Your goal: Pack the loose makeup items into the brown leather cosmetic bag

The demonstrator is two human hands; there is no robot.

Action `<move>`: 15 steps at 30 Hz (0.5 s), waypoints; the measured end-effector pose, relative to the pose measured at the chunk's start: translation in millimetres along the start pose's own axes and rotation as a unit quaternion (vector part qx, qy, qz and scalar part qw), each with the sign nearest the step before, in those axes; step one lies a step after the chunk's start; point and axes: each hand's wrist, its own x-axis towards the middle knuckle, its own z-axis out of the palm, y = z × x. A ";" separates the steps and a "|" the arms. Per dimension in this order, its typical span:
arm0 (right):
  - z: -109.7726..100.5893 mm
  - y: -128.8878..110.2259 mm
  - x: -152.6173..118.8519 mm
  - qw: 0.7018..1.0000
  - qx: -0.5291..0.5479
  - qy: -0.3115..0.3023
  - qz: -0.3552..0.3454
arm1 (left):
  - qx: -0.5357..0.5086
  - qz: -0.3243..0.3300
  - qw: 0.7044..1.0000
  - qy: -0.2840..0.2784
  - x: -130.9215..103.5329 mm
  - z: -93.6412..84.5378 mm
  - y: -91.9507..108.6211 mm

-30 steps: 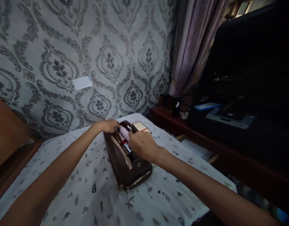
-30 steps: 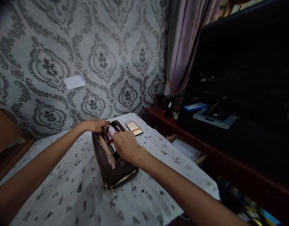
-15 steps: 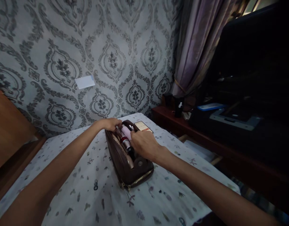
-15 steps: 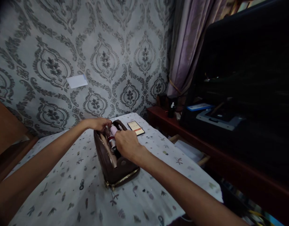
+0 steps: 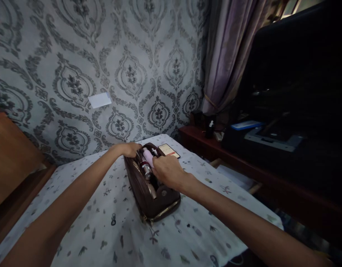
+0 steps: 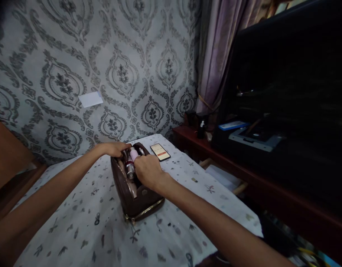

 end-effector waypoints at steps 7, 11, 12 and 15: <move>1.7 2.0 3.6 1.000 0.005 -0.001 -0.012 | 0.004 0.011 1.000 -0.006 3.7 -0.9 -0.6; -2.0 3.1 2.6 1.000 0.008 -0.013 -0.020 | 0.006 0.010 1.000 0.003 7.1 2.5 -0.5; -2.8 3.5 1.9 1.000 0.009 -0.015 -0.022 | 0.005 0.010 1.000 0.009 7.9 3.7 -0.9; -3.9 5.2 -0.2 0.999 0.014 -0.015 -0.028 | -0.006 0.011 0.999 0.033 8.7 6.0 -2.1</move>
